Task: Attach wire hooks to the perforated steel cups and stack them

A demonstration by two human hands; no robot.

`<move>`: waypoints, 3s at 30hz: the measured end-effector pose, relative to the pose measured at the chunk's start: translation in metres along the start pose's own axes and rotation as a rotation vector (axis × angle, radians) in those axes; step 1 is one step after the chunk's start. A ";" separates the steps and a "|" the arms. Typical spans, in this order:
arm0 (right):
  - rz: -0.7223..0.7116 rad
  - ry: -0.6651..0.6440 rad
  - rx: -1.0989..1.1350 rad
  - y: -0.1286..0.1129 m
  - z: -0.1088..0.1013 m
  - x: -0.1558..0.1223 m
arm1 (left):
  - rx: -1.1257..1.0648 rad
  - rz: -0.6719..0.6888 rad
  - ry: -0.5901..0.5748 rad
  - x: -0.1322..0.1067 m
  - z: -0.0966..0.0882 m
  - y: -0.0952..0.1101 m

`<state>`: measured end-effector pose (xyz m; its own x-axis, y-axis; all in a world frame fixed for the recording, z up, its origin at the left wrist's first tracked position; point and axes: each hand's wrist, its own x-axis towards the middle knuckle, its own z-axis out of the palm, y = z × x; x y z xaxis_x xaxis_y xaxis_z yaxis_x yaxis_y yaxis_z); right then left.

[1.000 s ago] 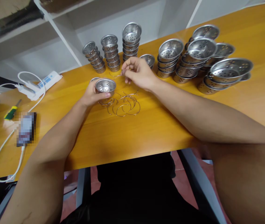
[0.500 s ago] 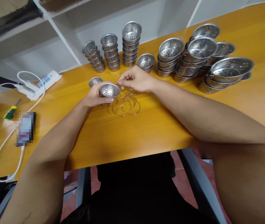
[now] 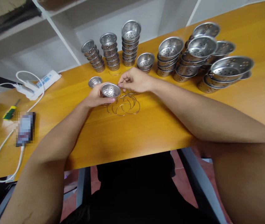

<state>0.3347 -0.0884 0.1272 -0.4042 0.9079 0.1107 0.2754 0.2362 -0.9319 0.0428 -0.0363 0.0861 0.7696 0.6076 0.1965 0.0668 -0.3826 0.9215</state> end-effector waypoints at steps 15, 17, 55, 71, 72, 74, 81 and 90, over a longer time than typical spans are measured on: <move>0.001 0.156 0.004 0.011 0.003 0.004 | 0.020 -0.005 0.046 0.003 -0.003 -0.009; 0.010 0.129 0.007 0.012 0.002 0.004 | 0.024 -0.007 0.045 0.002 -0.004 -0.009; -0.218 0.180 -0.160 0.041 0.001 0.013 | 0.213 0.256 0.109 0.009 -0.011 -0.053; -0.187 0.218 -0.131 0.039 0.005 0.013 | 0.176 0.225 0.094 0.008 -0.007 -0.040; -0.184 0.221 -0.132 0.038 0.005 0.013 | 0.183 0.224 0.096 0.008 -0.007 -0.041; -0.181 0.225 -0.134 0.037 0.005 0.012 | 0.193 0.221 0.096 0.008 -0.007 -0.041; -0.183 0.239 -0.164 0.036 0.005 0.011 | 0.139 0.187 0.106 0.007 -0.006 -0.041; -0.267 0.227 -0.164 0.028 0.010 0.006 | 0.157 0.192 0.110 0.008 -0.007 -0.043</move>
<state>0.3311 -0.0803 0.0984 -0.2823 0.8563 0.4325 0.3297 0.5100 -0.7945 0.0417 -0.0106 0.0505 0.7046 0.5822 0.4058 0.0306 -0.5962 0.8022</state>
